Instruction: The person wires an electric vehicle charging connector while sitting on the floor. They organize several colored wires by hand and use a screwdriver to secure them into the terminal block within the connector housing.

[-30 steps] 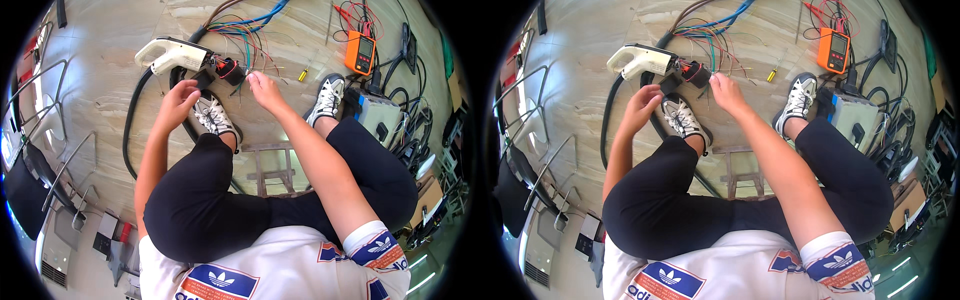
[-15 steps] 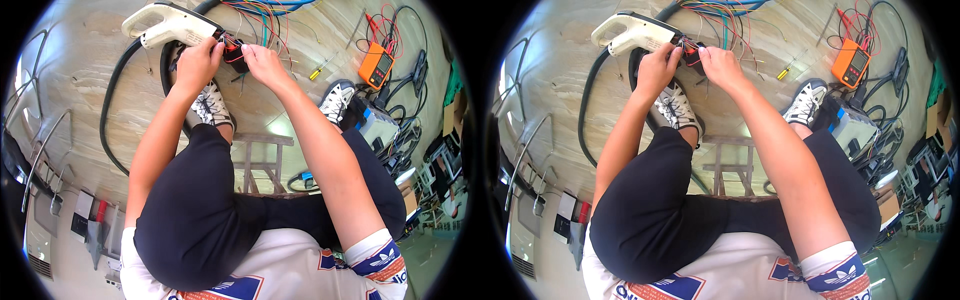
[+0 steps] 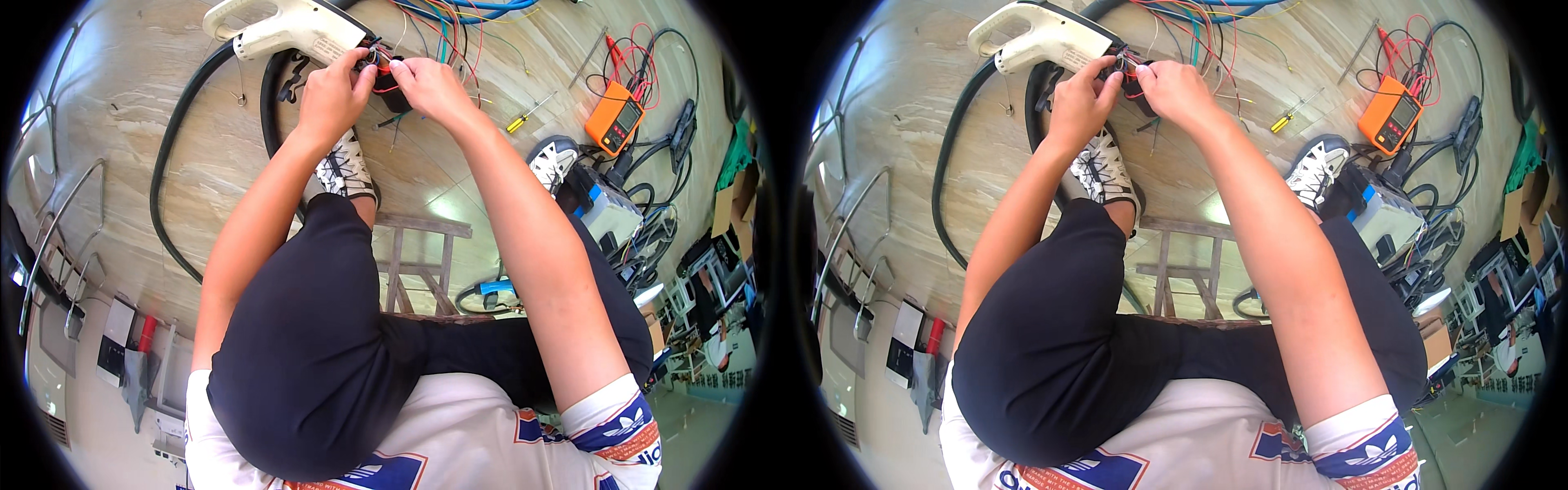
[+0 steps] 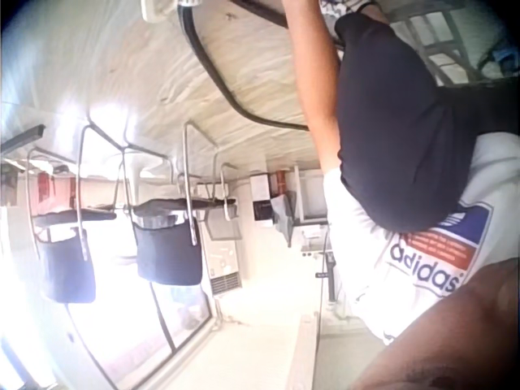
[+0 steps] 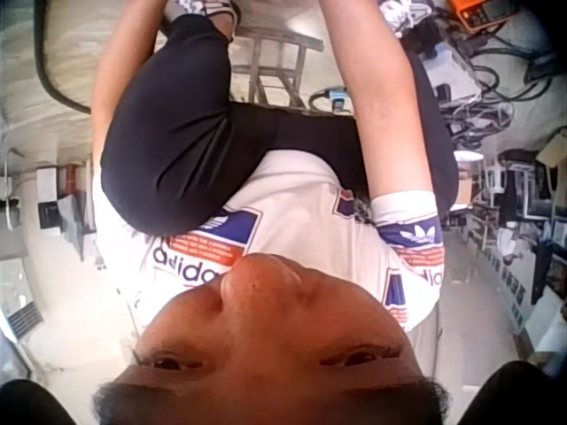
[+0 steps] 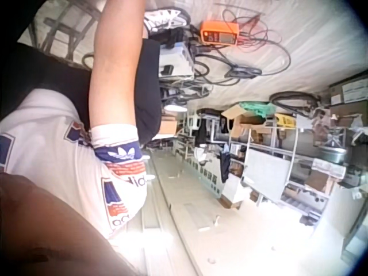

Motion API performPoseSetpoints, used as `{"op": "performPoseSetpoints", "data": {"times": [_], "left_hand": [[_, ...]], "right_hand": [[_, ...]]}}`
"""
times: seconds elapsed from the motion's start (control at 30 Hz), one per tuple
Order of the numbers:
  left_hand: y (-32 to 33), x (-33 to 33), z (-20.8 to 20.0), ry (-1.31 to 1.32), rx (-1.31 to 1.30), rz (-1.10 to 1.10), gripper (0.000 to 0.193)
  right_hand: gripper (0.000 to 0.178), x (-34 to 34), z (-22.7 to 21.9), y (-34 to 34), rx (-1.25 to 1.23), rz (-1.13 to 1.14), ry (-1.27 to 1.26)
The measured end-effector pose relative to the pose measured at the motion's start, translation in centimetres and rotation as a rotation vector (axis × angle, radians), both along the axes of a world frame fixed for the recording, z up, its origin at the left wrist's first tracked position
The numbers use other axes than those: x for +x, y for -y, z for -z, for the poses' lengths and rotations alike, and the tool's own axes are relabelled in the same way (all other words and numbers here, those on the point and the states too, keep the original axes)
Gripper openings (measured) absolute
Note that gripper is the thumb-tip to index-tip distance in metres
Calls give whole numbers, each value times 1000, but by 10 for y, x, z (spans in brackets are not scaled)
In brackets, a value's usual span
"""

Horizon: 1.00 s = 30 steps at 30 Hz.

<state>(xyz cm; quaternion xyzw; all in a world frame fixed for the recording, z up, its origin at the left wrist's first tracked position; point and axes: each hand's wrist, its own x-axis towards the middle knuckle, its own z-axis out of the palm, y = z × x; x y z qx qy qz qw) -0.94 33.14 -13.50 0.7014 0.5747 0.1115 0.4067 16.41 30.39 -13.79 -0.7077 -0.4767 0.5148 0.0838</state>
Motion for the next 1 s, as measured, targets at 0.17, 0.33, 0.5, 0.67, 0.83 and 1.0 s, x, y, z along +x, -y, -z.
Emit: {"op": "performPoseSetpoints", "data": {"times": [0.17,0.33,0.5,0.67,0.83,1.0], "left_hand": [[0,1,0,-17,22,22,30],[1,-1,1,-30,76,42,29],[-2,-3,3,5,55,35,27],[-5,-4,1,-9,1,38,28],[-7,-3,-1,-20,-29,48,28],[-8,-2,-2,-19,-35,54,28]], "right_hand": [[46,1,11,9,37,18,-10],[42,-2,10,6,-23,66,-36],[39,-3,3,4,-18,78,-8],[37,-14,2,9,16,146,69],[41,-18,0,6,-19,143,35],[45,-18,5,5,40,116,42]]}}
